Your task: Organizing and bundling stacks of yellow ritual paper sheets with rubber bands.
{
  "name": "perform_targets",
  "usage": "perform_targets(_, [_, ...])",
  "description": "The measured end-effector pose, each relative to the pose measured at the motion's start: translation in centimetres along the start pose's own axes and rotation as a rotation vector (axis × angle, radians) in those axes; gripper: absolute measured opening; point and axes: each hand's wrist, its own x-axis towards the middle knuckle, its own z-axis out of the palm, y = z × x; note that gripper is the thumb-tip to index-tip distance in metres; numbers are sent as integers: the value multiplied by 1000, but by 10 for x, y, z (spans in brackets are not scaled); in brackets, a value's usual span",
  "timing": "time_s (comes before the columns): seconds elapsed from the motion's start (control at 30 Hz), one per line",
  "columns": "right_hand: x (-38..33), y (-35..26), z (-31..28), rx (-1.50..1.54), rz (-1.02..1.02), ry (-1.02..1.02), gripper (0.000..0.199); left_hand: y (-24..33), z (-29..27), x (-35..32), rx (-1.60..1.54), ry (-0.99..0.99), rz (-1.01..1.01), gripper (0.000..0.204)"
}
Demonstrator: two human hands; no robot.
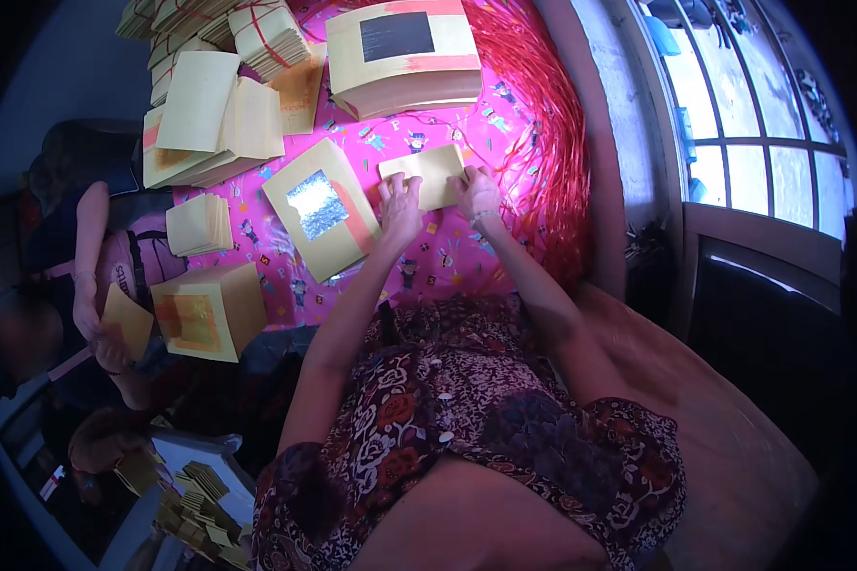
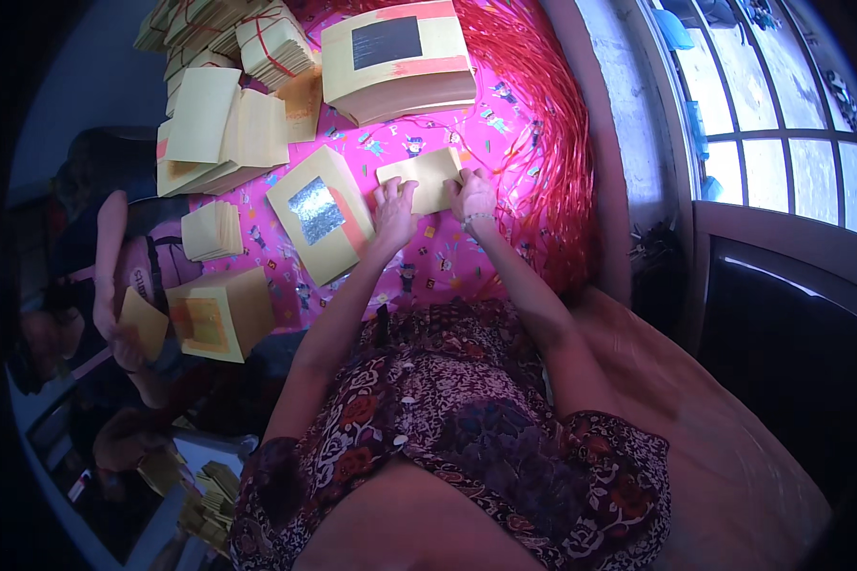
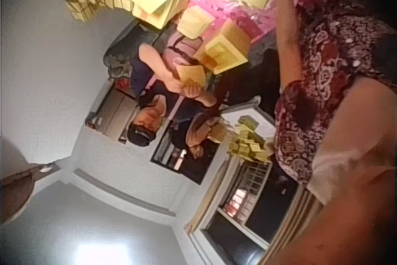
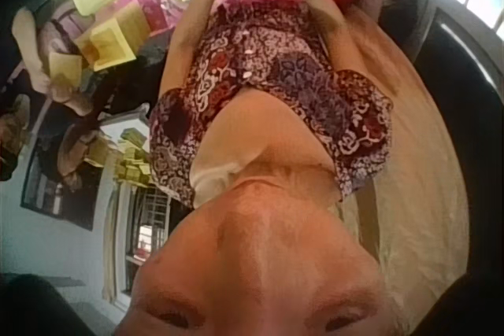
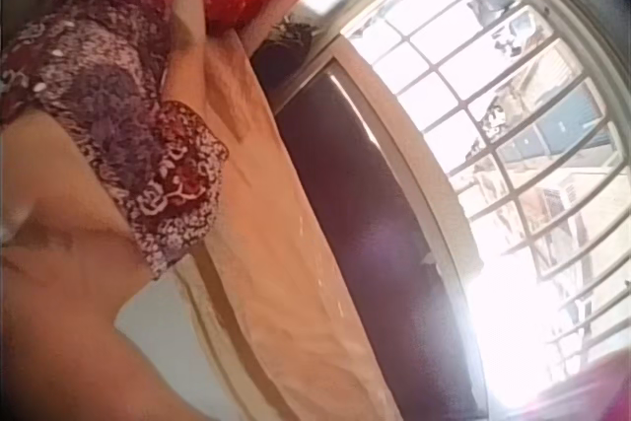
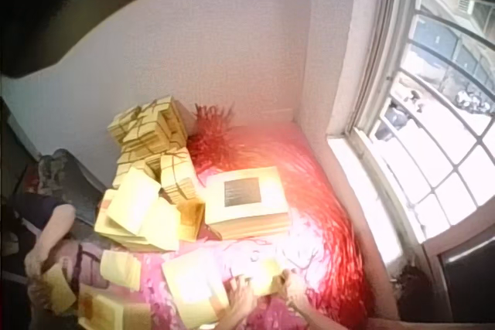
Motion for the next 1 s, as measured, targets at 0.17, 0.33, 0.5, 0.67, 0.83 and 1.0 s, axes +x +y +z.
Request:
perform_targets(0.17, [0, 19, 0, 158, 16, 90, 33, -1, 3, 1, 27, -26, -3, 63])
perform_targets(0.33, [0, 19, -7, 195, 91, -34, 37, 0, -1, 3, 38, -49, 0, 63])
perform_targets(0.5, [0, 20, -4, 108, 18, 15, 36, -1, -2, 5, 64, -61, 23, 63])
perform_targets(0.67, [-2, 7, -3, -89, -205, 185, 36, 1, -5, 5, 65, -72, -13, 63])
perform_targets(0.83, [-13, -14, 5, -210, -415, -28, 36, 8, -6, 1, 91, -21, -58, 55])
perform_targets(1.0, [-8, -8, 19, -271, -384, 3, 37, 15, 5, -5, 179, 173, 47, 34])
